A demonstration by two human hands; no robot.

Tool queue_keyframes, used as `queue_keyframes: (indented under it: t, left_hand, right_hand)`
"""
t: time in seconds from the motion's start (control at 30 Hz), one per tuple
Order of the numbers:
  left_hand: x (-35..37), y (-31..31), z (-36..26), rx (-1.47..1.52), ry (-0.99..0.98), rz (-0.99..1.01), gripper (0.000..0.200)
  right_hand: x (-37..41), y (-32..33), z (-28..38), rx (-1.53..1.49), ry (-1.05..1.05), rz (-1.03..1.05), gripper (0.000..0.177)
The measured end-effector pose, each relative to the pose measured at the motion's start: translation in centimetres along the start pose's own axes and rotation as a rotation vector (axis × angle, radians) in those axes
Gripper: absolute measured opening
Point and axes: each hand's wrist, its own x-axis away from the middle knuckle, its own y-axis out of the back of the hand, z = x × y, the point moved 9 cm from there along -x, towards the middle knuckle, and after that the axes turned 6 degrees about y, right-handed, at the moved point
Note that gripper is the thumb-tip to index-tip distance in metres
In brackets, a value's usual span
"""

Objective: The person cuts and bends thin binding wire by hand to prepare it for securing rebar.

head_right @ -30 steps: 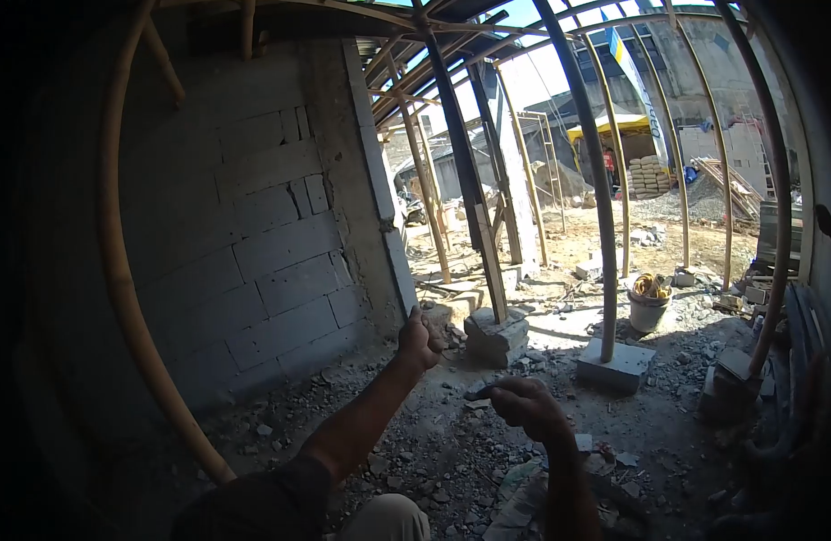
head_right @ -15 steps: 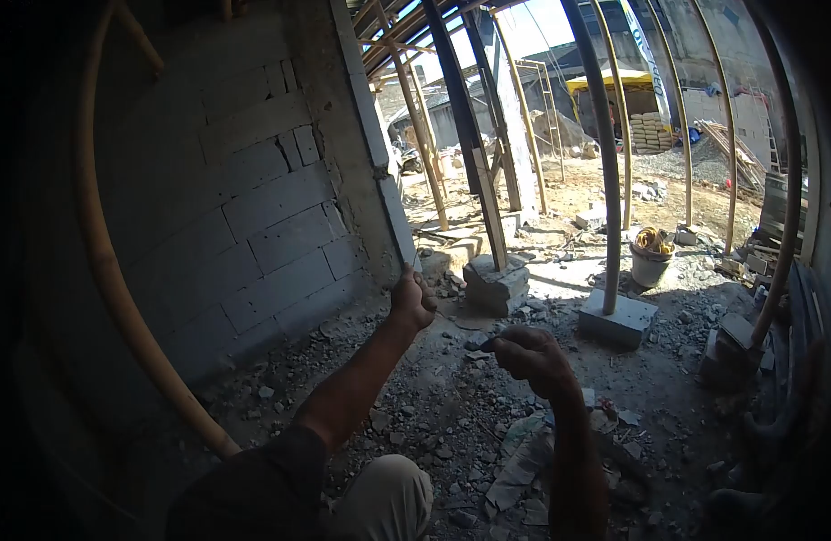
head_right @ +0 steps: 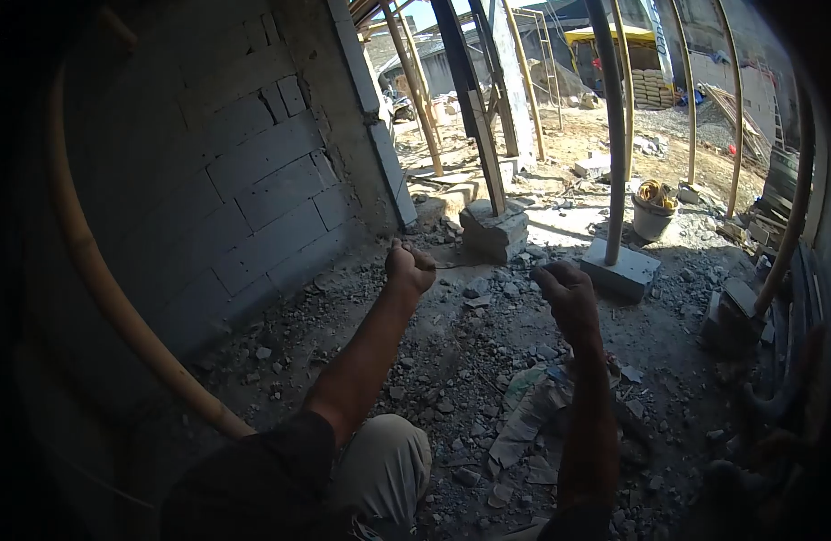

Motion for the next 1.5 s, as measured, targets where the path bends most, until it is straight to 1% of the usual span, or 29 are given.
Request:
queue_keyframes:
  t: [0.03, 0.13, 0.17, 0.27, 0.3, 0.4, 0.5, 0.53, 0.57, 0.6, 0.63, 0.7, 0.73, 0.77, 0.83, 0.93, 0.97, 1.07, 1.1, 1.13, 1.17, 1.2, 1.23, 1.27, 1.3, 1.37, 1.4, 1.47, 1.5]
  left_hand:
    - [-0.2, 1.0, 0.0, 0.077, 0.021, -0.024, 0.049]
    - [-0.9, 3.0, 0.8, 0.127, 0.015, -0.048, 0.052]
    - [-1.0, 3.4, 1.5, 0.090, -0.004, -0.047, 0.053]
    - [-0.2, 4.4, 4.5, 0.011, -0.039, -0.037, 0.057]
    - [-0.1, 5.1, 6.1, 0.007, -0.039, -0.039, 0.058]
    - [0.0, 7.3, 7.7, 0.059, -0.001, -0.022, 0.059]
    - [-0.9, 9.1, 7.8, 0.114, 0.073, -0.012, 0.055]
    - [-1.1, 9.8, 7.5, 0.127, 0.096, -0.016, 0.054]
    - [-1.6, 10.7, 7.6, 0.168, 0.117, -0.079, 0.055]
    - [-1.7, 10.6, 8.0, 0.167, 0.148, -0.067, 0.058]
    - [-1.7, 10.7, 8.7, 0.167, 0.179, -0.057, 0.060]
    - [-2.0, 11.3, 9.9, 0.186, 0.217, -0.079, 0.063]
    - [-1.5, 11.0, 10.0, 0.160, 0.195, -0.067, 0.062]
    - [-1.0, 10.7, 10.2, 0.135, 0.175, -0.054, 0.062]
    - [1.3, 8.8, 10.2, 0.087, 0.148, -0.020, 0.059]
    - [1.3, 8.1, 10.8, -0.013, 0.161, 0.059, 0.057]
    - [0.3, 8.4, 11.0, -0.116, 0.132, 0.091, 0.054]
    - [-0.2, 8.0, 9.5, -0.126, 0.089, 0.102, 0.051]
    - [0.4, 7.4, 8.5, -0.116, 0.052, 0.084, 0.050]
    - [0.7, 6.8, 7.7, -0.140, 0.019, 0.103, 0.049]
    - [0.6, 6.3, 7.4, -0.158, 0.026, 0.164, 0.048]
    - [0.5, 6.0, 7.5, -0.181, 0.037, 0.183, 0.047]
    - [0.3, 5.8, 7.6, -0.181, 0.055, 0.220, 0.047]
    - [0.2, 5.8, 7.1, -0.221, 0.023, 0.197, 0.046]
    - [0.2, 6.1, 6.5, -0.217, -0.002, 0.146, 0.045]
    - [0.0, 6.6, 5.8, -0.178, -0.017, 0.067, 0.044]
    - [-0.1, 6.7, 5.8, -0.169, -0.013, 0.038, 0.045]
    - [-0.4, 6.8, 5.6, -0.198, -0.026, 0.006, 0.044]
    - [-0.2, 7.0, 5.7, -0.215, -0.030, -0.010, 0.043]
  right_hand:
    - [0.5, -0.9, 0.3, -0.002, -0.030, 0.101, 0.025]
    - [1.4, -1.7, -1.6, 0.254, -0.136, 0.224, 0.027]
    - [1.4, -1.3, -2.1, 0.400, -0.118, 0.209, 0.030]
    - [1.4, -1.5, -4.6, 0.457, -0.124, 0.221, 0.032]
    - [1.7, -1.8, -4.0, 0.476, -0.185, 0.207, 0.031]
    - [1.3, -2.3, -4.6, 0.547, -0.103, 0.192, 0.031]
    - [2.4, -4.0, -5.7, 0.311, -0.240, 0.336, 0.030]
    - [2.6, -4.5, -6.4, 0.309, -0.249, 0.348, 0.030]
    - [2.8, -5.1, -7.6, 0.309, -0.256, 0.360, 0.030]
    - [2.8, -5.5, -7.8, 0.311, -0.261, 0.368, 0.029]
    - [3.2, -6.0, -8.4, 0.339, -0.339, 0.422, 0.028]
    - [3.2, -6.9, -9.1, 0.389, -0.300, 0.453, 0.027]
    - [3.3, -7.6, -9.8, 0.413, -0.278, 0.468, 0.026]
    - [3.3, -7.8, -11.3, 0.370, -0.312, 0.457, 0.027]
    - [4.0, -8.6, -11.2, 0.314, -0.365, 0.496, 0.028]
    - [5.4, -9.5, -11.0, 0.257, -0.490, 0.563, 0.031]
    - [5.9, -9.9, -11.2, 0.241, -0.539, 0.589, 0.033]
    - [6.3, -8.3, -12.2, 0.182, -0.558, 0.591, 0.035]
    - [6.0, -6.8, -14.5, 0.218, -0.582, 0.543, 0.039]
    - [5.6, -5.5, -15.2, 0.094, -0.533, 0.471, 0.037]
    - [5.5, -3.7, -14.5, 0.076, -0.575, 0.340, 0.032]
    - [5.3, -3.0, -13.7, -0.047, -0.620, 0.243, 0.028]
    - [4.5, -3.1, -12.2, -0.085, -0.540, 0.188, 0.028]
    - [4.0, -3.7, -9.9, -0.124, -0.450, 0.205, 0.028]
    - [3.9, -4.7, -8.1, -0.159, -0.391, 0.271, 0.028]
    - [5.5, -8.2, -5.5, -0.069, -0.367, 0.581, 0.024]
    - [6.4, -10.1, -5.8, 0.019, -0.319, 0.810, 0.031]
    - [8.5, -13.2, -7.1, 0.359, -0.201, 1.063, 0.034]
    - [8.4, -13.2, -9.0, 0.472, -0.213, 0.983, 0.033]
